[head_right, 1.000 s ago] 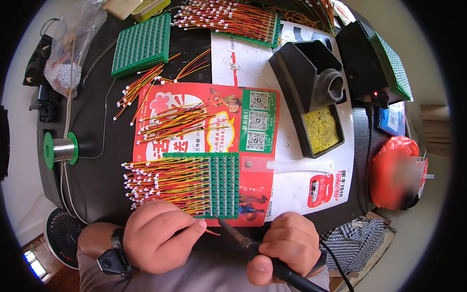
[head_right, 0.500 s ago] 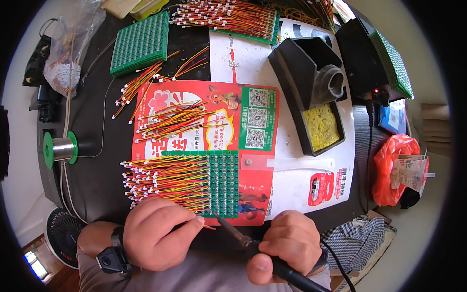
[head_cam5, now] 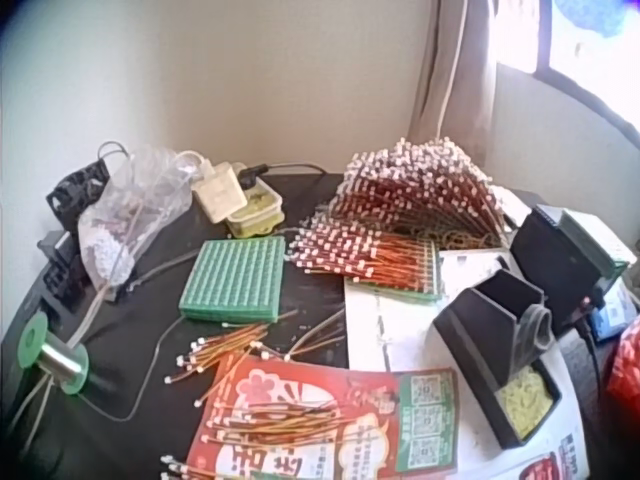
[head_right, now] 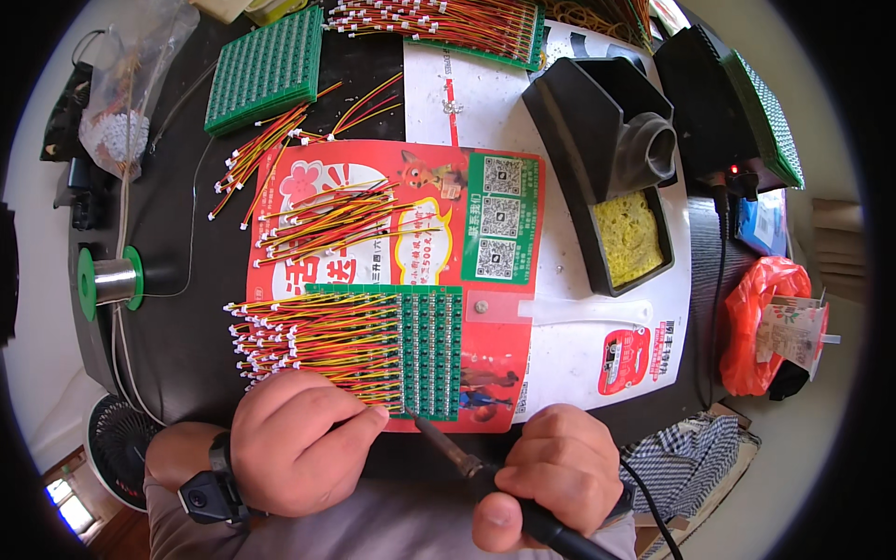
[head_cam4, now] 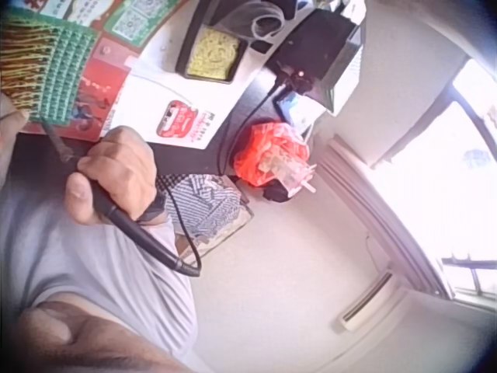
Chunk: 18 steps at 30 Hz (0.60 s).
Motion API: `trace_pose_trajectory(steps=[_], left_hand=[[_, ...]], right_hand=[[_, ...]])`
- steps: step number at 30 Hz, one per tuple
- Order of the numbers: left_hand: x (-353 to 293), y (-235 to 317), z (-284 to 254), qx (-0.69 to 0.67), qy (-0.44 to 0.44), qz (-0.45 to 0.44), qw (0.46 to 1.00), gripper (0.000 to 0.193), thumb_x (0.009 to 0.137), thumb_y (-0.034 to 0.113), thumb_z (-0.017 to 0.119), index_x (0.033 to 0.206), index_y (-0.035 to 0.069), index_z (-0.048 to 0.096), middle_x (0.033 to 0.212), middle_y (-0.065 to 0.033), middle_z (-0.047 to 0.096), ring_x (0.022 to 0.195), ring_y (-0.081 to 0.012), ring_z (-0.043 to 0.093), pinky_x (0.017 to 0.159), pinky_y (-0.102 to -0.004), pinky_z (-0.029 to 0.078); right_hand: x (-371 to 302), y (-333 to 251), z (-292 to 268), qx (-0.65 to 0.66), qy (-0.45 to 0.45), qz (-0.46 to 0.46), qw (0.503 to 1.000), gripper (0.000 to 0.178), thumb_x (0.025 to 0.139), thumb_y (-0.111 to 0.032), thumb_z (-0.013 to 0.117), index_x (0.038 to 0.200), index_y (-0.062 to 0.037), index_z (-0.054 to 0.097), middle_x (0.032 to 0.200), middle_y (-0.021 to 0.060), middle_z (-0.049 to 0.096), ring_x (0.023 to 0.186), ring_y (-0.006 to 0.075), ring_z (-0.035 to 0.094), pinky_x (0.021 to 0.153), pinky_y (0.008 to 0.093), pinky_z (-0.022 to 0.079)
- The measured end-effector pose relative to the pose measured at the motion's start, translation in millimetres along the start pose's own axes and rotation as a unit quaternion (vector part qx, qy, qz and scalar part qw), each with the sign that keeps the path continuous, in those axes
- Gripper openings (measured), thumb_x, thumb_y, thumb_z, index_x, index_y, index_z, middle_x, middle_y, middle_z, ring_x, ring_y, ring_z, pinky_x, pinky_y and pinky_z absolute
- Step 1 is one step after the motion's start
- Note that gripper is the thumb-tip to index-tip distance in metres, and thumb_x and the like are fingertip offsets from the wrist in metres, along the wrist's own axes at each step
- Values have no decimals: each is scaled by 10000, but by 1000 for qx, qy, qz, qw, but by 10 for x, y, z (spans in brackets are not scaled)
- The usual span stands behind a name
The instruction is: Soldering wires onto a printed circuit board.
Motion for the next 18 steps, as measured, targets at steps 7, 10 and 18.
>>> trace_pose_trajectory(steps=[7, 10, 18], left_hand=[[14, -16, 33, 1, -27, -15, 1000, 202, 638, -34, 764, 835, -11, 724, 744, -66, 614, 622, -227, 584, 520, -322, 476], [15, -11, 35, 6, -27, -13, 1000, 208, 635, -33, 763, 839, -12, 725, 752, -67, 616, 630, -228, 585, 528, -322, 480], [5, -6, 36, 12, -25, -14, 1000, 235, 621, -34, 757, 854, -14, 728, 757, -66, 618, 643, -232, 590, 539, -324, 485]], right_hand=[[-39, 13, -17, -8, 42, 15, 999, 240, 852, -233, 639, 819, -55, 481, 586, 17, 440, 447, 126, 403, 435, 283, 316], [-35, 10, -20, -2, 51, 2, 999, 246, 844, -232, 648, 800, -53, 485, 578, 17, 441, 444, 124, 396, 429, 284, 303], [18, 11, 32, 3, -8, -5, 1000, 256, 839, -230, 656, 781, -48, 486, 560, 18, 432, 431, 120, 386, 412, 283, 283]])
Point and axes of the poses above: each hand's wrist, its own x-axis towards the middle knuckle, its own z-axis out of the palm, y = z × x, the point moved 10 cm from there along x, towards the middle knuckle
